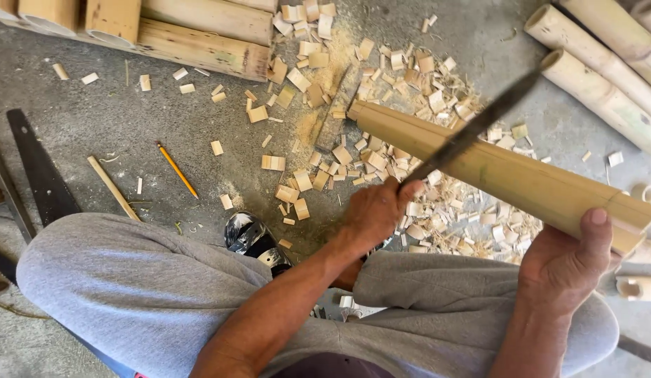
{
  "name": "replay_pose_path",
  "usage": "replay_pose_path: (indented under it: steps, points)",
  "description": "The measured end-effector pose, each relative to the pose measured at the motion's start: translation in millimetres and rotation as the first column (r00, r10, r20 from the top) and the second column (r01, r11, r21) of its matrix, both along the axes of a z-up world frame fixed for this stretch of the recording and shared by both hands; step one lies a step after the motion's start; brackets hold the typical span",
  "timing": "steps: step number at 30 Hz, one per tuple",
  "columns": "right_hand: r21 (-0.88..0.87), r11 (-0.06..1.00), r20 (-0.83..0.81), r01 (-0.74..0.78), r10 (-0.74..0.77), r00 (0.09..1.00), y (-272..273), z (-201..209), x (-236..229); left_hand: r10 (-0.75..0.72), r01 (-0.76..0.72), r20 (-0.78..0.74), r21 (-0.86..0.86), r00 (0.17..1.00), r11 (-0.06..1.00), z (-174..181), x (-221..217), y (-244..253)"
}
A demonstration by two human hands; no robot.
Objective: The person is using various tools to carve and shape bamboo poles.
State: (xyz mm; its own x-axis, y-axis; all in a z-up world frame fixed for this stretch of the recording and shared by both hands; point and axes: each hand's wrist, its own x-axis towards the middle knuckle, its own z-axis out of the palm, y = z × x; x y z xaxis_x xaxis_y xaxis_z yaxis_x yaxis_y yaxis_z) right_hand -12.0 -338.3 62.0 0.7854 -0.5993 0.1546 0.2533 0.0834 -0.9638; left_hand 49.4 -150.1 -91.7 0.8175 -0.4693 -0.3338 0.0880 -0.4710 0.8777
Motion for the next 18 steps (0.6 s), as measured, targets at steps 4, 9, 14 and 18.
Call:
replay_pose_path:
  steps: [4, 9, 14, 18]
  points:
    - [-0.047, 0.998, -0.002, -0.032, 0.032, 0.999, 3, 1, -6, -0.053, 0.059, 0.09, -0.067, 0.995, 0.996, 17, -13, 0]
    - [-0.03, 0.999, 0.0, -0.013, 0.013, 1.0, -9, -4, -6, 0.066, -0.063, -0.149, 0.03, 0.987, 0.998, -38, 12, 10]
    - [-0.049, 0.999, -0.03, 0.006, -0.007, 1.0, -3, -2, -2, -0.021, 0.026, -0.125, 0.036, 0.992, 0.999, 4, 5, 5]
    - [-0.031, 0.999, -0.007, -0.007, 0.007, 1.0, -15, -7, -5, -0.015, 0.027, 0.162, -0.072, 0.987, 0.997, 18, 6, 0]
